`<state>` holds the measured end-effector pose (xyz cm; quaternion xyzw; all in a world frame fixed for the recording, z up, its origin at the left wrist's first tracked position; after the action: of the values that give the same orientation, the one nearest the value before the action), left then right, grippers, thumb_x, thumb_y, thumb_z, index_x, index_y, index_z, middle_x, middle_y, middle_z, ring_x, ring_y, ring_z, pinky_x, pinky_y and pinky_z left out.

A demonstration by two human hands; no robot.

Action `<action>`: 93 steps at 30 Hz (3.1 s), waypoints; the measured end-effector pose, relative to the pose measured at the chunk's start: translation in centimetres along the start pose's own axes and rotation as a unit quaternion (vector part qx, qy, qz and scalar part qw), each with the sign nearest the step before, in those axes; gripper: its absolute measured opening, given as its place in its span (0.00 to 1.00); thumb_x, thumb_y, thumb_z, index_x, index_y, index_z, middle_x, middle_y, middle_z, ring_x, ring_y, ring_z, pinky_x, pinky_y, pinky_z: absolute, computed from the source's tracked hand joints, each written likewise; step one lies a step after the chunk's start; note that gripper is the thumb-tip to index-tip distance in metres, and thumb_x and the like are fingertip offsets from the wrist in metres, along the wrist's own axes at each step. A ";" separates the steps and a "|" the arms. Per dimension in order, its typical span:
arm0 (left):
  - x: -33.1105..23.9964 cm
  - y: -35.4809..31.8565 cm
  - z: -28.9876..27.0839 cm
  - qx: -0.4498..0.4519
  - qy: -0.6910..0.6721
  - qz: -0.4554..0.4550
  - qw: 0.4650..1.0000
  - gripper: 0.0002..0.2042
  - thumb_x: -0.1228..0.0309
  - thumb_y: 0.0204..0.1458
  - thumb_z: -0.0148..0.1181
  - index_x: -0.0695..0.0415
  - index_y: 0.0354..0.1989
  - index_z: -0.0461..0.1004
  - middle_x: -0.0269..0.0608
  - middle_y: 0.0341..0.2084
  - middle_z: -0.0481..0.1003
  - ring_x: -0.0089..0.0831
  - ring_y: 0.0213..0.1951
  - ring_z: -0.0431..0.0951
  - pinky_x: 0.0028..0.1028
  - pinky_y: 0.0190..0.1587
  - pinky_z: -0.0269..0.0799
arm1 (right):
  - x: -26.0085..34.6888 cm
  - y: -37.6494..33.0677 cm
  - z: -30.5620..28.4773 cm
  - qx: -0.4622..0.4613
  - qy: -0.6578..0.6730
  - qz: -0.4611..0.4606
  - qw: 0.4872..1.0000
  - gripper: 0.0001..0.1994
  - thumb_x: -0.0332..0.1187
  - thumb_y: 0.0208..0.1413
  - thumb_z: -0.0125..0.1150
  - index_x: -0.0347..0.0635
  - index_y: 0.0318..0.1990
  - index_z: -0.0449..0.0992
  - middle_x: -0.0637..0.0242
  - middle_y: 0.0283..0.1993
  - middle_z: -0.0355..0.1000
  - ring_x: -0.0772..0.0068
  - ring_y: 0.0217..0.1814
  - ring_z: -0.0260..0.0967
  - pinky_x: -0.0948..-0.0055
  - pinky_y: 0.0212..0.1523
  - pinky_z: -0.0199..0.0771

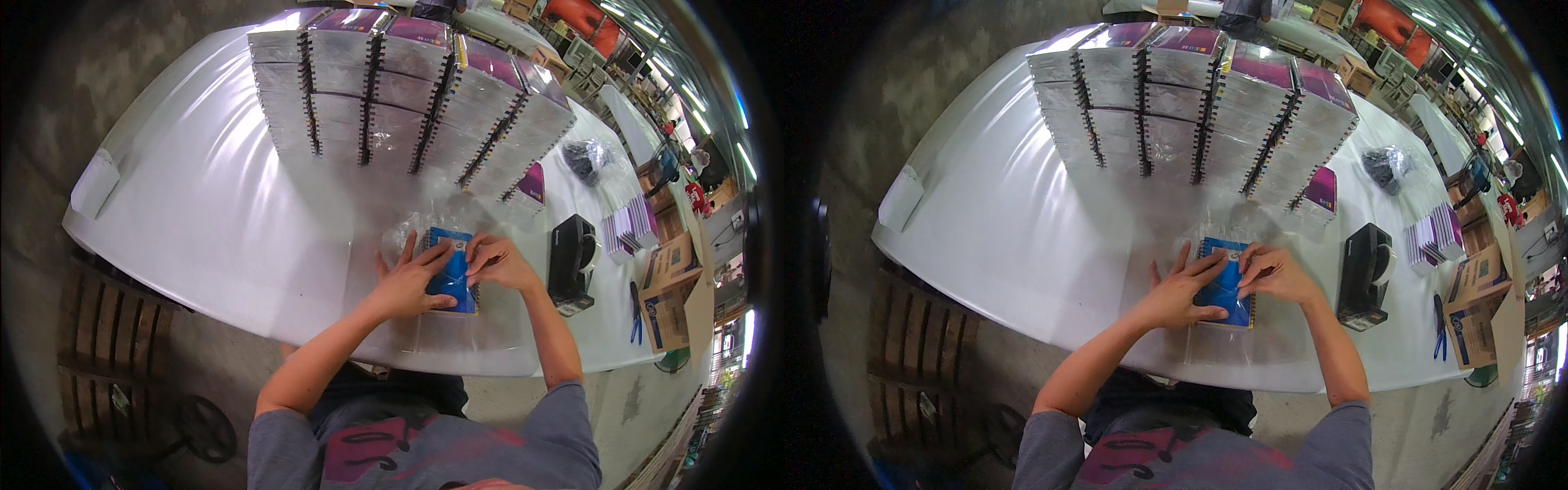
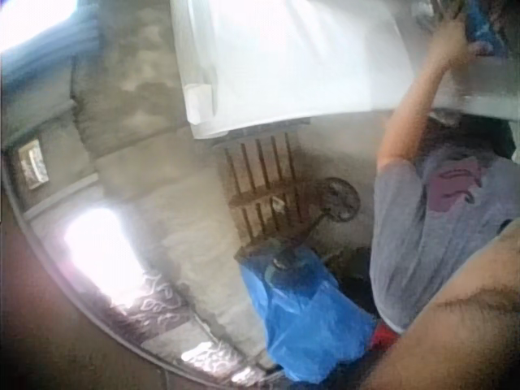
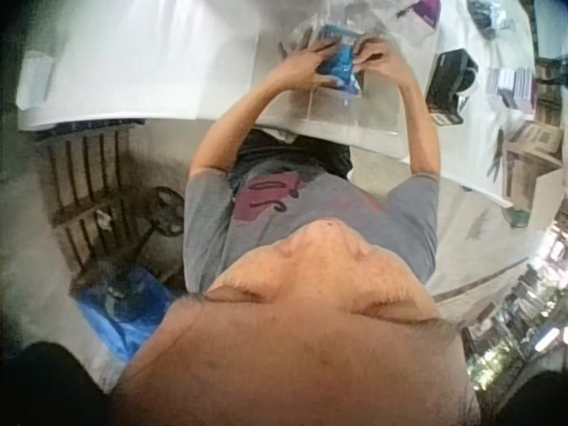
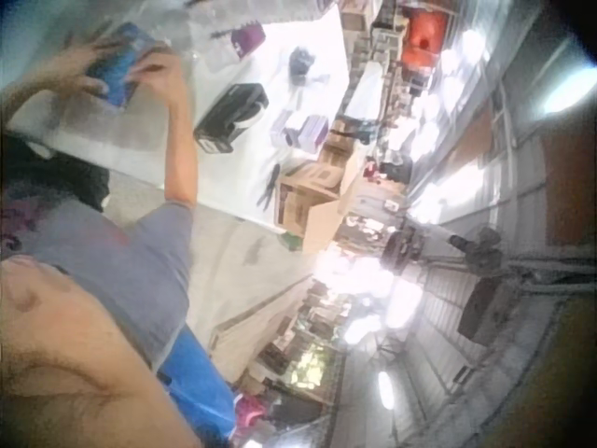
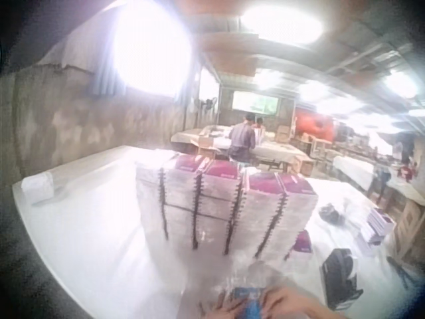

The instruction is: The person wraps spiral-bound notebooks in clear plastic bags at a white table. They place each notebook into a bag, fold the plastic around it, and seal it with tape from a dispenser. Finished wrapped notebooks are stacked on the table.

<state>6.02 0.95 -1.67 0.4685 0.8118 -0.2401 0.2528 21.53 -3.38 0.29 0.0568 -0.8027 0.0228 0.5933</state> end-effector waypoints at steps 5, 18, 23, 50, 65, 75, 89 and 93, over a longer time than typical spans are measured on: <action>-1.1 1.2 1.4 0.027 0.013 0.004 1.000 0.45 0.42 0.37 0.65 0.33 0.67 0.52 0.22 0.70 0.41 0.60 0.68 0.30 0.80 0.52 0.32 | 0.3 0.2 0.3 -0.021 0.027 -0.033 0.999 0.10 0.20 0.33 0.73 0.41 0.28 0.83 0.68 0.34 0.70 0.73 0.39 0.69 0.75 0.39 0.70; -1.9 1.7 1.5 -0.020 0.022 -0.016 0.999 0.54 0.44 0.31 0.70 0.40 0.69 0.45 0.23 0.70 0.38 0.62 0.68 0.25 0.77 0.54 0.34 | 3.3 0.4 2.1 -0.060 -0.202 0.004 0.977 0.09 0.22 0.34 0.70 0.43 0.27 0.82 0.65 0.37 0.68 0.71 0.37 0.70 0.72 0.37 0.71; 2.3 0.0 -1.6 -0.192 -0.129 0.130 0.964 0.37 0.49 0.37 0.69 0.42 0.60 0.66 0.26 0.65 0.56 0.54 0.69 0.38 0.70 0.57 0.38 | 2.5 0.1 2.0 -0.032 -0.155 0.078 0.984 0.08 0.23 0.35 0.71 0.43 0.28 0.82 0.64 0.42 0.66 0.71 0.37 0.71 0.74 0.38 0.72; -0.3 0.9 0.8 -0.013 -0.040 0.010 0.999 0.48 0.49 0.32 0.71 0.40 0.66 0.54 0.25 0.69 0.45 0.52 0.70 0.29 0.77 0.54 0.35 | 2.5 -0.2 2.6 -0.064 -0.138 0.040 0.988 0.26 0.22 0.33 0.73 0.46 0.47 0.76 0.61 0.56 0.59 0.69 0.43 0.71 0.70 0.46 0.74; 1.2 1.6 -1.3 -0.106 -0.072 -0.071 0.989 0.25 0.54 0.33 0.72 0.29 0.46 0.78 0.43 0.70 0.39 0.58 0.69 0.34 0.71 0.56 0.38 | 6.1 0.7 3.7 -0.066 -0.298 0.002 0.952 0.58 0.23 0.26 0.76 0.61 0.68 0.47 0.47 0.71 0.36 0.53 0.55 0.67 0.58 0.56 0.69; 3.4 1.8 -0.6 -0.090 -0.223 -0.009 0.970 0.31 0.55 0.32 0.72 0.31 0.52 0.74 0.50 0.70 0.32 0.51 0.64 0.57 0.50 0.62 0.53 | 5.2 -19.3 -10.1 -0.579 -0.441 0.140 0.671 0.18 0.42 0.51 0.65 0.43 0.46 0.75 0.59 0.50 0.69 0.68 0.45 0.69 0.70 0.38 0.69; 3.2 2.4 -0.8 -0.081 -0.261 0.022 0.962 0.32 0.59 0.33 0.73 0.41 0.54 0.74 0.60 0.68 0.39 0.48 0.60 0.65 0.37 0.58 0.65 | -4.1 -24.9 -10.7 -0.569 0.195 0.201 0.773 0.12 0.47 0.57 0.56 0.50 0.38 0.75 0.73 0.40 0.67 0.74 0.42 0.59 0.51 0.41 0.65; 2.3 2.1 -1.2 -0.079 -0.231 0.015 0.970 0.32 0.65 0.34 0.74 0.45 0.54 0.73 0.58 0.68 0.37 0.47 0.59 0.66 0.36 0.56 0.69 | -5.6 -25.7 -9.9 -0.605 0.234 0.103 0.754 0.13 0.46 0.56 0.57 0.48 0.41 0.73 0.70 0.46 0.66 0.68 0.50 0.61 0.36 0.45 0.65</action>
<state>6.69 4.10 -2.55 0.3914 0.7404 -0.2733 0.4732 35.56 -27.56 -2.90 -0.4043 -0.4863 -0.3935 0.6672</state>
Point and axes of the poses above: each hand's wrist, its own y-axis towards the middle knuckle, its own z-axis out of the palm, x = y × z, the point moved 7 cm from there along y, towards the middle knuckle
